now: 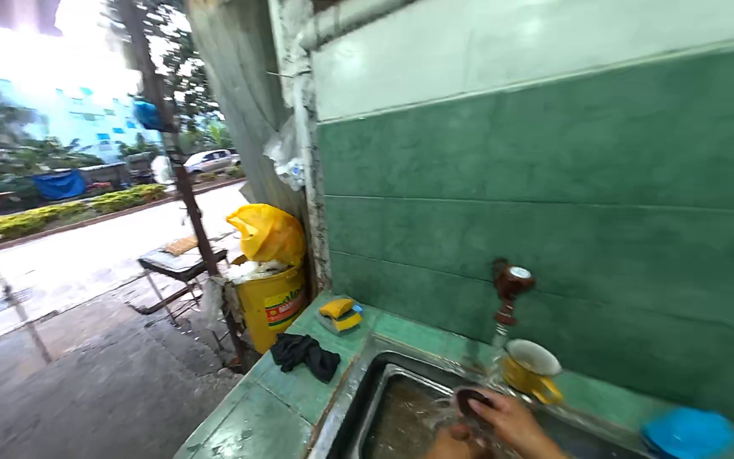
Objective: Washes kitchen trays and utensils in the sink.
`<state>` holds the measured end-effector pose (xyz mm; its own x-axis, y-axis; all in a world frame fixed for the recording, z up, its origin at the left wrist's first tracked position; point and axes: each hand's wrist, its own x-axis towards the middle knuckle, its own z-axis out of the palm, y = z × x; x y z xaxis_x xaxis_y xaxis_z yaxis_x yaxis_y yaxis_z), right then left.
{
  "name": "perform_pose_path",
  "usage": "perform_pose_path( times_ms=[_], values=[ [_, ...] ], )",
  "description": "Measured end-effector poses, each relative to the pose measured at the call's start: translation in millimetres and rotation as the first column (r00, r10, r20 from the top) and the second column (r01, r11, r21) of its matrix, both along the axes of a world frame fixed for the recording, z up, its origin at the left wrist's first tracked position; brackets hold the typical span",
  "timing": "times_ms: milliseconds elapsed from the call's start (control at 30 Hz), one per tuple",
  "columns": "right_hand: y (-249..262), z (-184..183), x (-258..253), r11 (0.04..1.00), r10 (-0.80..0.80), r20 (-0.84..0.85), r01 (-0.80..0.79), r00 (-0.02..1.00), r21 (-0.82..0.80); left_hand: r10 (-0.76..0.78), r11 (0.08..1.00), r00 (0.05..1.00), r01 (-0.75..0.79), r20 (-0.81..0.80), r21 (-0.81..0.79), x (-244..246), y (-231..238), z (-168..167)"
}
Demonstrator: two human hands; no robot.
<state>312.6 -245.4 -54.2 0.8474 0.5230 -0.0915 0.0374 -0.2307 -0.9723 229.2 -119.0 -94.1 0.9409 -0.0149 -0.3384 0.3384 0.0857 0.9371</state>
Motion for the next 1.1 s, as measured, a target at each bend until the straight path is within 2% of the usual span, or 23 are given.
perform_pose_path(
  times_ms=[100,167,200,233,300,367,433,500,567,633,667,733,800,833,900,1000,1100],
  values=[
    [-6.3,0.7,-12.8,0.991,-0.028,-0.015,0.026,1.0,-0.128,-0.094,0.996,0.993,0.093,-0.071,-0.009,-2.1,1.8,1.8],
    [-14.5,-5.4,-18.1,0.988,-0.072,-0.142,0.051,0.987,-0.147,-0.168,0.976,0.984,0.175,-0.065,0.127,-3.5,7.1,0.2],
    [-20.8,-7.5,-19.4,0.986,-0.113,-0.208,0.083,0.972,-0.148,-0.218,0.94,0.975,0.22,-0.035,0.261,-5.5,13.0,-1.2],
    [-28.0,-6.2,-19.1,0.98,-0.163,-0.253,0.127,0.954,-0.152,-0.262,0.87,0.965,0.24,-0.009,0.43,-7.7,22.0,-2.6],
    [-49.2,2.2,-13.3,0.956,-0.283,-0.288,0.247,0.915,-0.156,-0.262,0.642,0.965,0.189,-0.02,0.743,-17.8,45.8,-4.4],
    [-80.0,15.2,-1.3,0.901,-0.433,-0.263,0.406,0.862,-0.152,-0.162,0.413,0.987,0.06,0.008,0.909,-30.2,72.7,-10.2],
    [-112.5,33.1,16.4,0.81,-0.584,-0.218,0.578,0.781,-0.098,-0.027,0.313,0.999,-0.023,0.034,0.949,-38.6,95.2,-11.1],
    [-138.9,50.2,34.8,0.696,-0.705,-0.198,0.718,0.681,-0.006,0.082,0.274,0.993,0.061,-0.087,0.96,-42.3,106.5,-11.0],
    [-151.6,59.6,55.0,0.577,-0.787,-0.209,0.813,0.58,0.081,0.128,0.262,0.972,0.158,-0.197,0.952,-40.1,111.7,-14.4],
    [-150.6,61.9,65.5,0.514,-0.837,-0.177,0.855,0.517,0.068,0.159,0.233,0.962,0.181,-0.221,0.955,-34.8,114.1,-20.3],
    [-144.1,60.3,65.6,0.51,-0.853,-0.108,0.859,0.511,0.037,0.175,0.221,0.958,0.186,-0.226,0.957,-32.0,114.0,-20.9],
    [-118.7,59.2,51.1,0.586,-0.808,0.046,0.81,0.587,-0.035,0.206,0.225,0.946,0.203,-0.25,0.953,-28.2,112.3,-21.6],
    [-82.4,52.9,29.8,0.728,-0.673,0.126,0.683,0.729,-0.058,0.226,0.278,0.93,0.224,-0.29,0.934,-29.7,110.6,-23.8],
    [-62.3,49.7,19.6,0.804,-0.584,0.108,0.592,0.804,-0.056,0.226,0.306,0.926,0.229,-0.304,0.924,-32.6,109.9,-25.4],
    [-23.1,46.6,2.5,0.908,-0.418,-0.044,0.416,0.908,-0.04,0.223,0.335,0.924,0.226,-0.31,0.915,-38.1,106.5,-26.6],
    [11.9,46.9,-8.1,0.973,-0.228,-0.283,0.229,0.932,-0.033,0.229,0.314,0.933,0.199,-0.278,0.928,-42.2,102.8,-26.2],
    [14.5,38.7,-4.8,0.985,-0.161,-0.317,0.133,0.935,-0.109,0.234,0.301,0.931,0.205,-0.28,0.931,-47.3,103.7,-23.3]
  ],
)
